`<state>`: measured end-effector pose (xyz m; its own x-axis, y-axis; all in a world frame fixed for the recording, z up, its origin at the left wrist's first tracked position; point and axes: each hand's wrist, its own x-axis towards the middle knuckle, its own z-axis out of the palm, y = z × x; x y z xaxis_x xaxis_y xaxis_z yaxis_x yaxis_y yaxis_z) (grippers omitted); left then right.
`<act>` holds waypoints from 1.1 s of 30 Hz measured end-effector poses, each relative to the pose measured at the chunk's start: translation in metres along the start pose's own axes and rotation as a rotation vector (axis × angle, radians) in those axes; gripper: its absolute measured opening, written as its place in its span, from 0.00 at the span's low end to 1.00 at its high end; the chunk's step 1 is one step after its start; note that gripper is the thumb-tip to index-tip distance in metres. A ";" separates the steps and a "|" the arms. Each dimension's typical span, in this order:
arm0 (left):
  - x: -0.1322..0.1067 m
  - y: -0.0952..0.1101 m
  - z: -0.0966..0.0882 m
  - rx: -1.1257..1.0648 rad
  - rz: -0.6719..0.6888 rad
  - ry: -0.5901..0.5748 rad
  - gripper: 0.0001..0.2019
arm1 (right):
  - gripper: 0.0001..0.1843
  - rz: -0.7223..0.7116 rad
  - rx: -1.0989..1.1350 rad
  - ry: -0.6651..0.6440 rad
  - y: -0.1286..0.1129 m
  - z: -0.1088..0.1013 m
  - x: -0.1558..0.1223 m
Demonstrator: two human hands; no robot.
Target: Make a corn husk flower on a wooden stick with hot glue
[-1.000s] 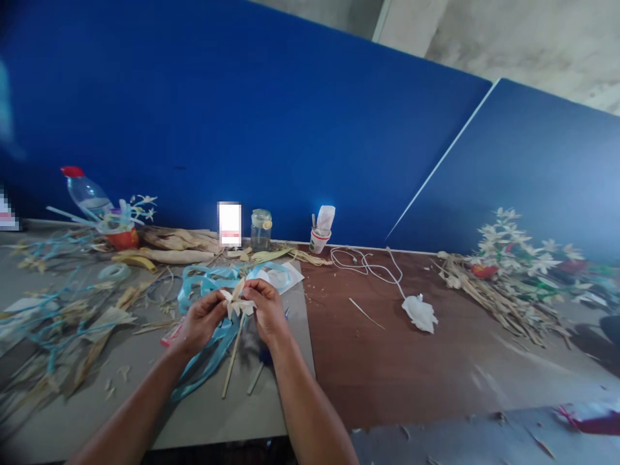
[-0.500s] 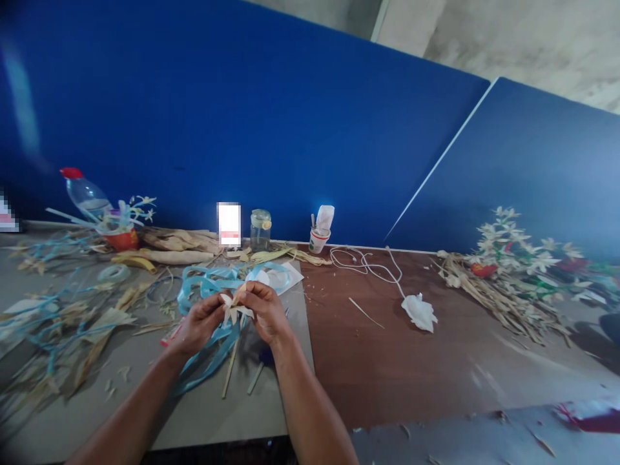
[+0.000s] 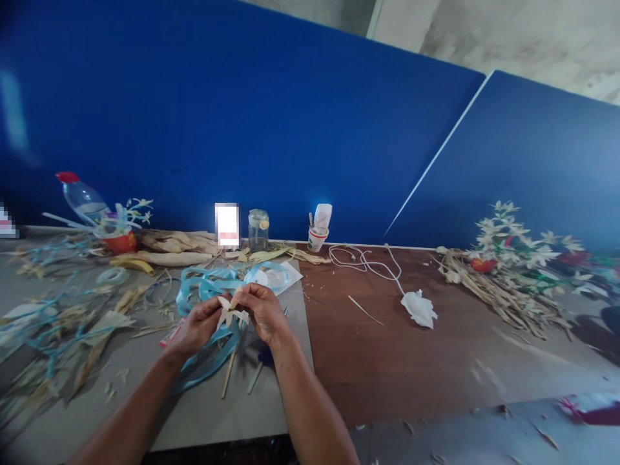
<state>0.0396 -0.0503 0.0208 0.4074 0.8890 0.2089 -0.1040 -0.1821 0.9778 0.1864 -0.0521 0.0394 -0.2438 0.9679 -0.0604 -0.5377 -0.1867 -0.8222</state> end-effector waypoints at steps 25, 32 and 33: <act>0.001 -0.009 -0.010 0.196 -0.021 -0.203 0.14 | 0.07 -0.255 -0.479 -0.109 -0.013 -0.005 -0.006; 0.004 -0.010 -0.008 0.358 0.020 -0.216 0.10 | 0.10 -0.121 -0.476 -0.079 -0.008 -0.009 -0.002; 0.004 -0.010 -0.008 0.378 0.034 -0.206 0.10 | 0.10 -0.117 -0.474 -0.069 -0.008 -0.009 -0.002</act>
<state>0.0352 -0.0418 0.0118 0.5864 0.7841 0.2031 0.2036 -0.3854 0.9000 0.1980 -0.0507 0.0409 -0.2650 0.9616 0.0721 -0.1420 0.0351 -0.9892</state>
